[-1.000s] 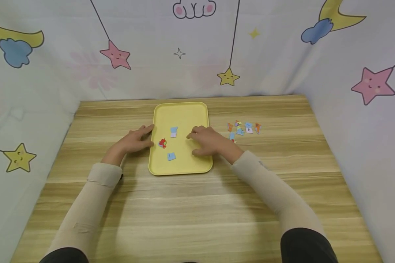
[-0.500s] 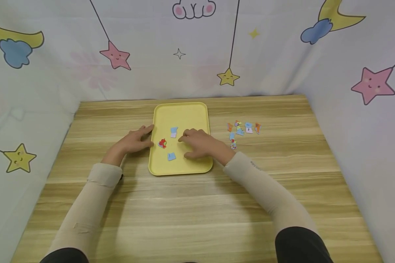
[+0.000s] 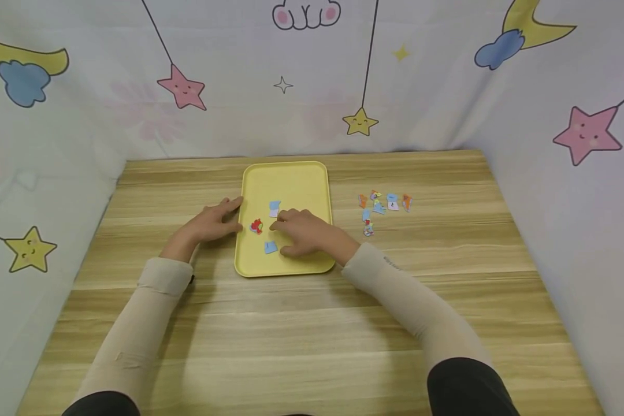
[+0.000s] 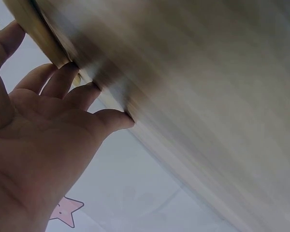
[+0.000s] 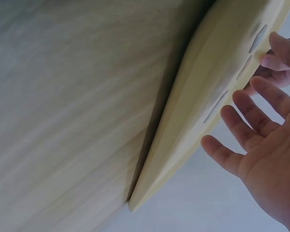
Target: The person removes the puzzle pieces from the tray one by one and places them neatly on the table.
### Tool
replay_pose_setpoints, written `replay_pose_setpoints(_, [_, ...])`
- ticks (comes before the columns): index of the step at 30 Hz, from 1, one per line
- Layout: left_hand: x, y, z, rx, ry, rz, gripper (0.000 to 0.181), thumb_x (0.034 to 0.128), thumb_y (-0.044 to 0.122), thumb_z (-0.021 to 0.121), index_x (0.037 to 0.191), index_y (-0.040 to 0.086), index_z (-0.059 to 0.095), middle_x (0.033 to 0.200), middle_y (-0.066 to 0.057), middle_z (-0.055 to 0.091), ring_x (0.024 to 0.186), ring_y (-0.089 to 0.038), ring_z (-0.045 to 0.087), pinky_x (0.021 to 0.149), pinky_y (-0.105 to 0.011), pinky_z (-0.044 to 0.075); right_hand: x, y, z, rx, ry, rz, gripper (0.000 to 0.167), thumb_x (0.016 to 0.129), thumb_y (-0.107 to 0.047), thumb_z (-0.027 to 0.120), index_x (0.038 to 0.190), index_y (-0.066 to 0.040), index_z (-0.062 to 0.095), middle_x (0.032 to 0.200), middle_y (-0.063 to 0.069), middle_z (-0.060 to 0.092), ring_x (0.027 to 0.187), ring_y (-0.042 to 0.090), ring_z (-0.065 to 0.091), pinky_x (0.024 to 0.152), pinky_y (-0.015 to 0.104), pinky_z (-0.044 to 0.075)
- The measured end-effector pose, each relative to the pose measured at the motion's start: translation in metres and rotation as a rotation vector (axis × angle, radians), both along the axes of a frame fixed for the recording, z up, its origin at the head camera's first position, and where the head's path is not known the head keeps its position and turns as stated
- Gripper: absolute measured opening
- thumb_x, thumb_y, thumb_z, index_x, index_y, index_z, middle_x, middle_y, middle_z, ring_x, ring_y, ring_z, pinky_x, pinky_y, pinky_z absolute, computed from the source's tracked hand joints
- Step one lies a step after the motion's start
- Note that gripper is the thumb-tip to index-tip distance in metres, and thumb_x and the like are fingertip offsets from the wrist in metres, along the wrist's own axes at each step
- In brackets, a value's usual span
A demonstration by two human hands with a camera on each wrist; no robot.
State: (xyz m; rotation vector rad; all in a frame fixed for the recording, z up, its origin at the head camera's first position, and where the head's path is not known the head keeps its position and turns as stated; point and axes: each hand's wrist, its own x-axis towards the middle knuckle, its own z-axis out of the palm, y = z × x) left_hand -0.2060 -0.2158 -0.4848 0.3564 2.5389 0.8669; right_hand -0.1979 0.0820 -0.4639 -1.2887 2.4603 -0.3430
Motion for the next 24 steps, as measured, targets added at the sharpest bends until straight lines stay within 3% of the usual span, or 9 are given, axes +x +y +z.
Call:
replay_pose_setpoints(15, [0.0,0.0,0.0,-0.011,-0.003,-0.001,0.081,0.1013,0.032,0.062,0.169,0.01,0.023,0.172,-0.021,0.022,0.162,-0.041,0.004,0.124,-0.068,-0.007,0.005,-0.017,-0.008,0.006,0.018,0.043,0.054,0.098,-0.031,0.072,0.145,-0.006,0.062,0.14,0.011,0.058,0.126,0.027,0.055,0.106,0.046,0.047])
replay_pose_setpoints(24, [0.001,0.0,0.0,-0.005,-0.011,0.001,0.082,0.1008,0.031,0.062,0.17,0.012,0.022,0.173,-0.019,0.021,0.162,-0.039,0.003,0.125,-0.066,-0.007,0.008,-0.024,-0.011,-0.008,0.07,0.086,0.038,0.1,-0.021,0.071,0.135,-0.006,0.069,0.124,0.008,0.063,0.105,0.022,0.057,0.088,0.037,0.052])
